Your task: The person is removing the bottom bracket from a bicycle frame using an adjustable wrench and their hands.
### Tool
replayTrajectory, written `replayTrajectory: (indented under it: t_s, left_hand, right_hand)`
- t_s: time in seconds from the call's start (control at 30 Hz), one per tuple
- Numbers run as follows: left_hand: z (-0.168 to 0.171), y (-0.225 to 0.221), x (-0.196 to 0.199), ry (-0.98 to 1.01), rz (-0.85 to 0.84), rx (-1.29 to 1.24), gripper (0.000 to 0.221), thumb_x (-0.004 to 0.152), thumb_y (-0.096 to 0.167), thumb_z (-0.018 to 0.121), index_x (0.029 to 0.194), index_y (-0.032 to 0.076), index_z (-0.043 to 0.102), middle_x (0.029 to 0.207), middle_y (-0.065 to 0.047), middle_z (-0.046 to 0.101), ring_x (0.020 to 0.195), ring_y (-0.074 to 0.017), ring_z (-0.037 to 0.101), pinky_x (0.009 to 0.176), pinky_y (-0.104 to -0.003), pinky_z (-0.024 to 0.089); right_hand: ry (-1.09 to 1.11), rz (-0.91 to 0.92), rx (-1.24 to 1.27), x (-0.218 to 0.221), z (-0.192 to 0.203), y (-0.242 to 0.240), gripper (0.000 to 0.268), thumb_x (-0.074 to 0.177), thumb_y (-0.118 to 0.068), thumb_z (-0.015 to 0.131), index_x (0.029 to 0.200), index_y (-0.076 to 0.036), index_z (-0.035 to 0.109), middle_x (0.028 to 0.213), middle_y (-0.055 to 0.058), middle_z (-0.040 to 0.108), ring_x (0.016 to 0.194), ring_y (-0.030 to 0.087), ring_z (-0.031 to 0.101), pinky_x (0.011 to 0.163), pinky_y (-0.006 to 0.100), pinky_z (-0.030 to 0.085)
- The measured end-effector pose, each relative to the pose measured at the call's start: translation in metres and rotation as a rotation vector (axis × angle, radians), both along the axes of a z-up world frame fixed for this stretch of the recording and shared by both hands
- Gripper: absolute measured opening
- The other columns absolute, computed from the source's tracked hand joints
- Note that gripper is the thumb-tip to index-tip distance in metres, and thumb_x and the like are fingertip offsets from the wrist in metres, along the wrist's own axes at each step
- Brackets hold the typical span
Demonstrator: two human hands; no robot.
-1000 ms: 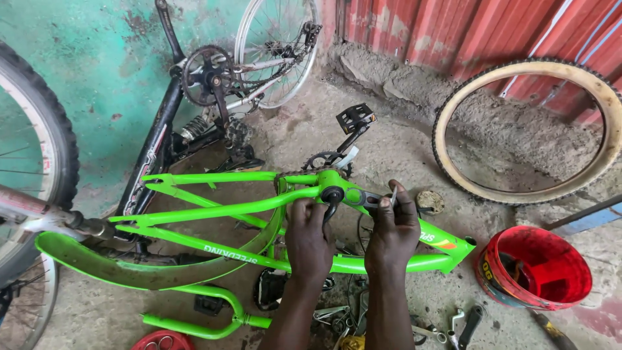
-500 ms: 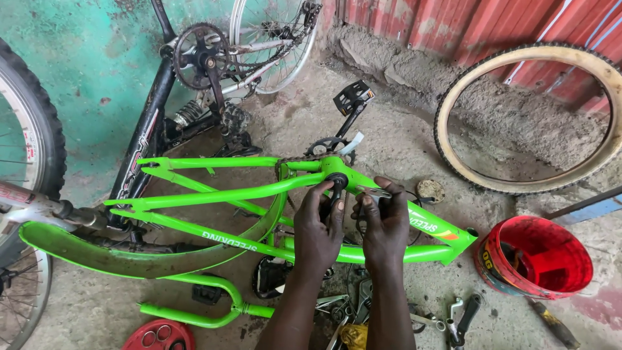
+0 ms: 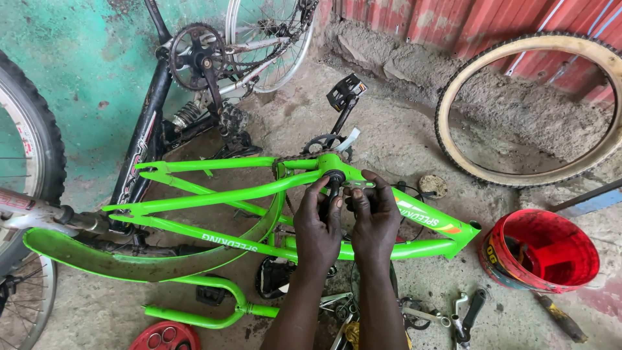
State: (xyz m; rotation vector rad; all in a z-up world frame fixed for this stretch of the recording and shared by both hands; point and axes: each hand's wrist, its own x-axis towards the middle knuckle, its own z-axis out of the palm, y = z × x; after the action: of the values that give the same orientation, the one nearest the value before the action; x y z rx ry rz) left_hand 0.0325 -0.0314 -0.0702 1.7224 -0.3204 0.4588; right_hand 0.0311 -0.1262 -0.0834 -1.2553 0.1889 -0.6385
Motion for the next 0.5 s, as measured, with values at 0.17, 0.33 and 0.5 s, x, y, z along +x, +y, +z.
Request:
replayTrajectory:
  t_s: [0.17, 0.33, 0.5]
  left_hand:
    - [0.002, -0.001, 0.0, -0.024, 0.009, 0.017, 0.036, 0.103, 0.009, 0.056, 0.139, 0.007, 0.05, 0.085, -0.017, 0.065, 0.069, -0.0341, 0.069, 0.054, -0.045, 0.058]
    - [-0.009, 0.0, 0.007, 0.021, 0.04, 0.068, 0.024, 0.104, 0.02, 0.056, 0.123, 0.007, 0.048, 0.084, -0.013, 0.067, 0.069, -0.0307, 0.072, 0.055, -0.042, 0.057]
    - [0.003, 0.001, 0.004, 0.037, 0.006, 0.098, 0.03, 0.109, 0.032, 0.042, 0.097, 0.01, 0.059, 0.072, -0.016, 0.067, 0.063, -0.0344, 0.07, 0.056, -0.044, 0.054]
  right_hand:
    - [-0.059, 0.009, 0.18, 0.002, -0.001, 0.007, 0.027, 0.102, -0.002, 0.059, 0.129, -0.002, 0.057, 0.085, 0.013, 0.072, 0.073, 0.015, 0.068, 0.068, 0.026, 0.058]
    - [-0.059, 0.005, 0.244, 0.009, -0.001, 0.012, 0.028, 0.102, -0.002, 0.06, 0.13, 0.0, 0.055, 0.088, 0.012, 0.069, 0.076, 0.014, 0.066, 0.069, 0.026, 0.058]
    - [0.065, 0.008, 0.16, 0.011, -0.001, 0.011, 0.026, 0.102, -0.007, 0.064, 0.125, 0.002, 0.06, 0.082, 0.009, 0.062, 0.07, 0.014, 0.06, 0.062, 0.029, 0.056]
